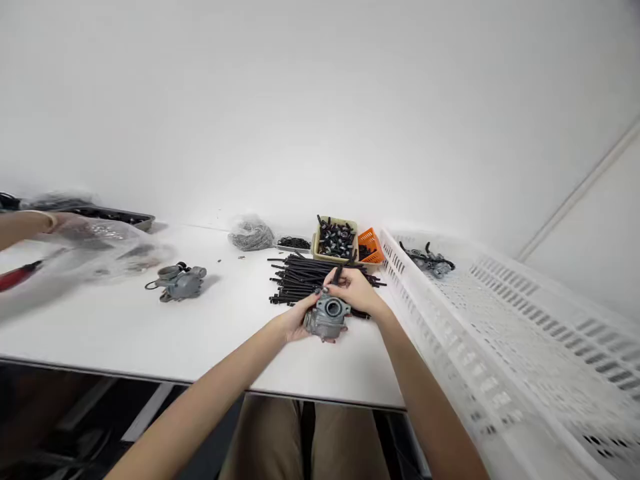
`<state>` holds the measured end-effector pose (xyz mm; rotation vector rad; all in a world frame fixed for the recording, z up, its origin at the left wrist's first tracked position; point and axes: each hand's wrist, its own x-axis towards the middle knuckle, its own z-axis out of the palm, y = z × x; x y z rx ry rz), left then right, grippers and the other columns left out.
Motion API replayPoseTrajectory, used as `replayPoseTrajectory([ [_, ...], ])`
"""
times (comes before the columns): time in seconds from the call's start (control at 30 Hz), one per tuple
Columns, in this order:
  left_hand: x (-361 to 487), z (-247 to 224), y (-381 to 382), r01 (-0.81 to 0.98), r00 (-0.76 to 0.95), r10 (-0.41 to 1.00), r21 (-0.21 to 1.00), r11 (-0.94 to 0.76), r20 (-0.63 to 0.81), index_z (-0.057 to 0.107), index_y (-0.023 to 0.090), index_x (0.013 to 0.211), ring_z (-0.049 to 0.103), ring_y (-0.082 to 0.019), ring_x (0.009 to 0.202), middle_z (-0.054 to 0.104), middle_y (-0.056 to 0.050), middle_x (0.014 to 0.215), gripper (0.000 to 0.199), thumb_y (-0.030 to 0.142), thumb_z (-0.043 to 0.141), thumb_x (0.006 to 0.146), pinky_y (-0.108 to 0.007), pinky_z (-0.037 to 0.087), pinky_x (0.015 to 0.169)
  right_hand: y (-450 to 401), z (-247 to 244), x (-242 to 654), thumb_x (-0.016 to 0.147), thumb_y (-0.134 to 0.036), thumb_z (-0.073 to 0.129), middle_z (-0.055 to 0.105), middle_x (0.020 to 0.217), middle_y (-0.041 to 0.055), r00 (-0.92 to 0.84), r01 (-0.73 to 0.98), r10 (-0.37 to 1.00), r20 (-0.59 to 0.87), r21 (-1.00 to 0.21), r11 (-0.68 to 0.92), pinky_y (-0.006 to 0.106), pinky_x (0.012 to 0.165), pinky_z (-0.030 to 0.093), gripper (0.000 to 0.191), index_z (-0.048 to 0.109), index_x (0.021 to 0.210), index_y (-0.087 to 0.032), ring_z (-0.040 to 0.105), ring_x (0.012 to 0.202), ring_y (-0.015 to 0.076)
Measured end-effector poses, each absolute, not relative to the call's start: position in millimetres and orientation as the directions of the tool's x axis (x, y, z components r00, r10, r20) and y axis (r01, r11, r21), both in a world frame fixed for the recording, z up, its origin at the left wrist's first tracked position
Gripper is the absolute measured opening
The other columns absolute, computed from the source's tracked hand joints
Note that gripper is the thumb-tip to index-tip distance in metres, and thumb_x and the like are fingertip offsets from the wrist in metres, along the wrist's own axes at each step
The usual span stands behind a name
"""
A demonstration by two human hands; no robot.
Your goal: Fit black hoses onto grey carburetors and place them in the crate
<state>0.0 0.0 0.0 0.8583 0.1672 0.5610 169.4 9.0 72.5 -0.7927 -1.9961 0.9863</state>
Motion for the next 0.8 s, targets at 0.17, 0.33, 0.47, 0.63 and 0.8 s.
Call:
replayPoseTrajectory([
  [0.17,2,9,-4,-0.498,0.776,0.609,0.752,0.432,0.163,0.05,0.022,0.131,0.07,-0.03,0.086,0.068,-0.015,0.11,0.06,0.055,0.058,0.082,-0.031,0.053,0.056,48,62,183,0.086,-0.051,0.047,0.062,0.076,0.0052,-0.091,0.163,0.835,0.543,-0.819,0.55,0.029,0.062,0.046,0.04,0.069,0.09,-0.017,0.055,0.065,0.0152],
  [0.33,5,7,-8,-0.399,0.799,0.595,0.813,0.424,0.082,0.052,0.018,0.127,0.07,-0.03,0.08,0.07,-0.015,0.101,0.059,0.05,0.063,0.079,-0.032,0.053,0.057,66,32,170,0.082,-0.034,0.057,0.063,0.091,0.0081,-0.312,0.56,0.753,0.58,-0.527,0.639,0.036,0.081,0.045,0.019,0.07,0.081,-0.021,0.056,0.086,0.0208],
  [0.47,5,5,-8,-0.378,0.768,0.638,0.841,0.388,0.051,0.054,0.019,0.117,0.07,-0.026,0.073,0.07,-0.01,0.093,0.051,0.042,0.069,0.075,-0.034,0.055,0.056,68,22,160,0.084,-0.023,0.052,0.062,0.09,0.0087,-0.295,0.673,0.702,0.648,-0.381,0.634,0.036,0.082,0.044,0.017,0.068,0.08,-0.021,0.054,0.09,0.0223],
  [0.63,5,9,-9,-0.383,0.746,0.663,0.855,0.35,0.063,0.054,0.02,0.11,0.069,-0.026,0.069,0.068,-0.008,0.086,0.045,0.042,0.07,0.075,-0.036,0.055,0.052,66,55,181,0.087,-0.027,0.048,0.063,0.09,0.0071,0.14,0.573,0.609,0.781,-0.565,0.593,0.035,0.079,0.046,0.019,0.06,0.098,-0.019,0.057,0.081,0.0193],
  [0.8,6,12,-10,-0.407,0.709,0.702,0.85,0.333,0.064,0.054,0.02,0.108,0.069,-0.028,0.071,0.067,-0.009,0.087,0.046,0.043,0.071,0.072,-0.034,0.055,0.051,57,110,213,0.081,-0.025,0.054,0.059,0.075,-0.0022,0.525,0.29,0.46,0.716,-0.658,0.695,0.026,0.065,0.044,0.036,0.048,0.116,-0.021,0.057,0.067,0.0126],
])
